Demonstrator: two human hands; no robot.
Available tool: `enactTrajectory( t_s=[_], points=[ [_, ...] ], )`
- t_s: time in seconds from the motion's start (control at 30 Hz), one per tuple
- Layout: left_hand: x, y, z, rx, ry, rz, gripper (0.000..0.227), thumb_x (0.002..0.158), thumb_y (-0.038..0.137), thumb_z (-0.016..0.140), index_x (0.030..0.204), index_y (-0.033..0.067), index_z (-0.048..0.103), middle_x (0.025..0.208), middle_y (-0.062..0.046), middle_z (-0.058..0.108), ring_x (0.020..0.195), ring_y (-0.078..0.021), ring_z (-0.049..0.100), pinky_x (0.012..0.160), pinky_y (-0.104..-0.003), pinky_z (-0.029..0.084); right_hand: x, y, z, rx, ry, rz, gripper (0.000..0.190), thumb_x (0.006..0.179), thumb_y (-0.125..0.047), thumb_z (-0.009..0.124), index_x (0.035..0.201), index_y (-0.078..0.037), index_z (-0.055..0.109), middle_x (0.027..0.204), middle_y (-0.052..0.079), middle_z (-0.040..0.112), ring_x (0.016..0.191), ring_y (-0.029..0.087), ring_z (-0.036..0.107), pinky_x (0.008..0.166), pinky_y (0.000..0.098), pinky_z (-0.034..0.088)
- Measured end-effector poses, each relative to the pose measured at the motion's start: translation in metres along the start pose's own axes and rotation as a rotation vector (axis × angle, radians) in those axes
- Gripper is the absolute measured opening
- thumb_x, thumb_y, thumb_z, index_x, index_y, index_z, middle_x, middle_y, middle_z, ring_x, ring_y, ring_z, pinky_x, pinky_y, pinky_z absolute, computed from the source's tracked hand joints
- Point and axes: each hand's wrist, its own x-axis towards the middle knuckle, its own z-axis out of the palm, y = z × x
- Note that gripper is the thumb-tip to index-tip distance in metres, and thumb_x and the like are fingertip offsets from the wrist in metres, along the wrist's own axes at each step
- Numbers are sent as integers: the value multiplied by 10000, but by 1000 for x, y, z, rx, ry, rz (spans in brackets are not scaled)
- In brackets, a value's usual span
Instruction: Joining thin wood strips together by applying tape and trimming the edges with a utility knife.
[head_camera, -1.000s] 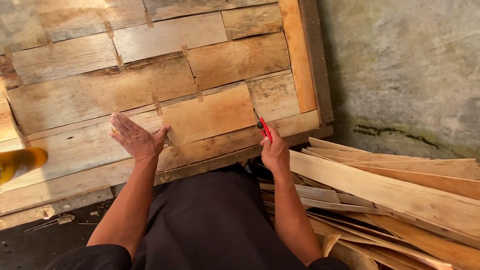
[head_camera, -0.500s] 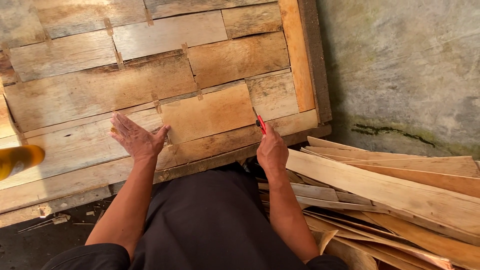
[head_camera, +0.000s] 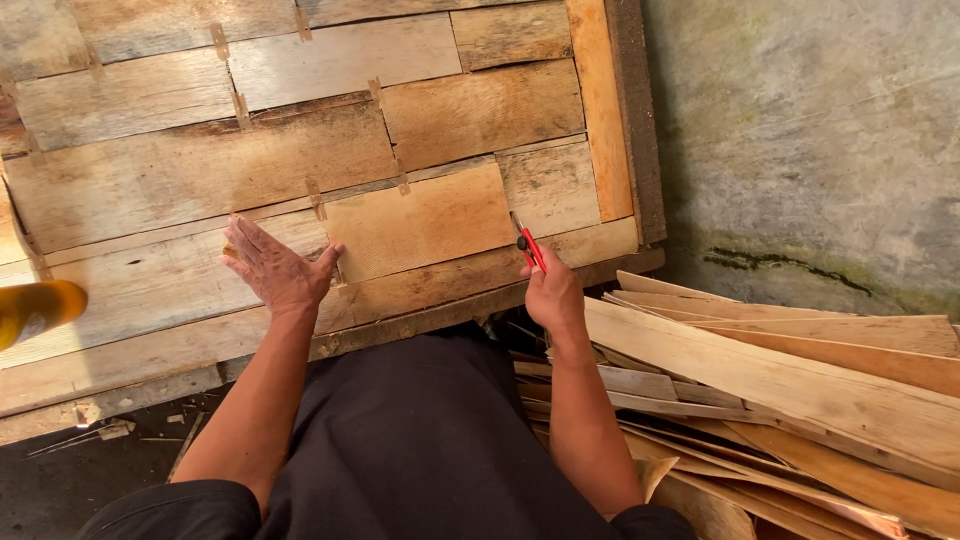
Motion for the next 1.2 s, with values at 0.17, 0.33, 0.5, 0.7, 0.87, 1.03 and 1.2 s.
enactTrajectory(
  t_s=[0.17,0.33,0.5,0.7,0.87,1.03,1.2],
  points=[
    [1,-1,2,2,7,0,1527,719,786,805,1620,-92,-59,1727,-279,34,1620,-386,-16,1283,-604,-17,-4,-14,-1,-112,16,-30,374,975,-109,524,1338,-137,612,1046,91,771,1021,310,712,890,451,540],
    [0,0,0,0,0,2,1522,724,777,811,1619,-99,-54,1727,-284,34,1622,-385,-14,1285,-601,-17,-1,-13,26,-466,181,-217,531,832,-36,585,1361,-12,537,1195,210,700,990,373,713,846,475,561],
    [1,-2,3,-6,15,6,1524,725,764,830,1618,-100,-52,1723,-288,31,1615,-392,-16,1286,-589,-17,0,-19,36,-566,5,-4,495,1000,-87,536,1473,-4,414,1137,226,687,887,370,754,758,450,627],
    [1,3,-2,-18,4,-19,1557,679,773,844,1610,-94,-53,1714,-286,33,1611,-385,-20,1284,-588,-20,-1,5,35,-481,221,-248,551,848,-65,596,1383,6,485,1178,222,690,899,392,725,764,520,584],
    [0,8,-3,-28,10,-38,1558,678,770,838,1621,-88,-57,1723,-278,34,1614,-378,-18,1287,-583,-22,-7,-5,14,178,-22,60,386,1021,-71,488,1382,-135,610,1121,120,756,1001,441,664,847,516,528],
    [0,9,-1,-21,-5,-37,1561,675,777,830,1621,-81,-68,1730,-262,33,1617,-356,-19,1283,-586,-32,-11,-5,3,58,97,-197,481,987,-24,476,1444,-157,548,1099,117,753,1066,364,706,900,451,538],
    [4,6,-5,-7,-48,-99,1600,618,820,816,1603,-77,-71,1717,-260,27,1611,-363,-27,1292,-566,-31,14,1,25,-105,224,-303,703,846,106,459,1481,-175,576,1223,172,567,1087,389,626,939,459,528]
  ],
)
